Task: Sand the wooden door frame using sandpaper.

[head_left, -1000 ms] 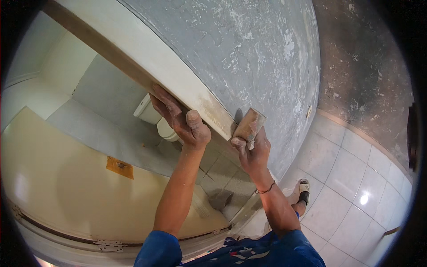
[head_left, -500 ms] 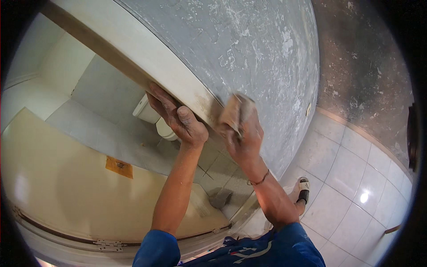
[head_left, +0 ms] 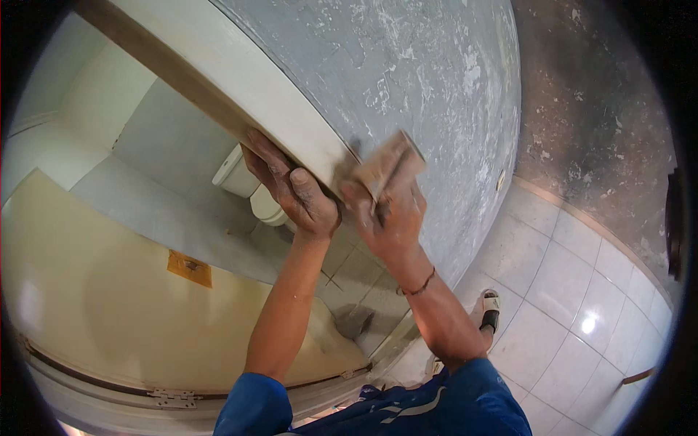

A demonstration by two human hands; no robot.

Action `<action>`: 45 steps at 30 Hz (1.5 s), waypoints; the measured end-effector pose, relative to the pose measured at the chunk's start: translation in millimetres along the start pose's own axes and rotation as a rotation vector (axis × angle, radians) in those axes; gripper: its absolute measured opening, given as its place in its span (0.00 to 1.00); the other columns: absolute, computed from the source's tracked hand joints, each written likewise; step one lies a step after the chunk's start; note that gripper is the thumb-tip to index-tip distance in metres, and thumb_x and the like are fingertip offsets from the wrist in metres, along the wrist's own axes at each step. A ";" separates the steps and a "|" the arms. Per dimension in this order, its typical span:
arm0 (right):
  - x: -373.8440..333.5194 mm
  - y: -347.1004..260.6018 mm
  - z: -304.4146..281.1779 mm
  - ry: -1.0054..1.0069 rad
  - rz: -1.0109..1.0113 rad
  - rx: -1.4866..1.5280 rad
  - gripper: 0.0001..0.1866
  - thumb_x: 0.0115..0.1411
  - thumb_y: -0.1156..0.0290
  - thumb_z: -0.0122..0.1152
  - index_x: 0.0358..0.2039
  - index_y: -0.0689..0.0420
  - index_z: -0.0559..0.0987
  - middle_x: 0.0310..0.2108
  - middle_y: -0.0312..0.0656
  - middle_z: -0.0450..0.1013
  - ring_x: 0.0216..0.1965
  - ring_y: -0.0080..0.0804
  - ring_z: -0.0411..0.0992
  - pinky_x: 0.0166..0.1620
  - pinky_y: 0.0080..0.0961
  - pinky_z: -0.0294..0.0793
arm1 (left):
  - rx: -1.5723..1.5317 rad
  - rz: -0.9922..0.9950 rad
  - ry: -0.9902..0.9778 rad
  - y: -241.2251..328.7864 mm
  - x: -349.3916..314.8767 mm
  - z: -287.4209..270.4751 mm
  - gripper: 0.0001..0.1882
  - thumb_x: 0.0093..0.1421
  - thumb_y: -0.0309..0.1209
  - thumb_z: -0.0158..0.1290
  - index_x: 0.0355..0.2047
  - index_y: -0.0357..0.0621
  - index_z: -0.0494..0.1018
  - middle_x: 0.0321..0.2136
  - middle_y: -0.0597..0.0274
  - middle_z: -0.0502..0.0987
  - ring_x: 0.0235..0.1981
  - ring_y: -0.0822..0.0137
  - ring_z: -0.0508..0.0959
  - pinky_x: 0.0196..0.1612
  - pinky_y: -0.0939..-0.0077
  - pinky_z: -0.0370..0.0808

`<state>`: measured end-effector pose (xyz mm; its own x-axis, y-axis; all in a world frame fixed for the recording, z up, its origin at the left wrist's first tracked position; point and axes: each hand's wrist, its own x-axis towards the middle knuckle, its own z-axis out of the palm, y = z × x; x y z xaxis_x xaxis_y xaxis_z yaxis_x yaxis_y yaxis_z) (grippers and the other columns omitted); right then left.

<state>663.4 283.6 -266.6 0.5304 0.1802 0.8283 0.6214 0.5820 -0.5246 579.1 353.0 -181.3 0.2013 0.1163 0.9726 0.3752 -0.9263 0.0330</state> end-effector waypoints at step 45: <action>11.1 -3.5 4.2 -0.033 0.075 -0.035 0.24 0.50 0.77 0.65 0.48 0.65 0.72 0.39 0.54 0.73 0.39 0.54 0.73 0.42 0.43 0.66 | -0.007 0.016 0.034 2.4 0.5 2.7 0.35 0.72 0.47 0.28 0.69 0.31 0.46 0.66 0.30 0.48 0.66 0.36 0.50 0.65 0.44 0.48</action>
<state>664.7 287.0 -254.8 0.5572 0.2492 0.7921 0.6008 0.5376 -0.5917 582.5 351.8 -181.4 0.1764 0.0893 0.9802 0.3658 -0.9305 0.0190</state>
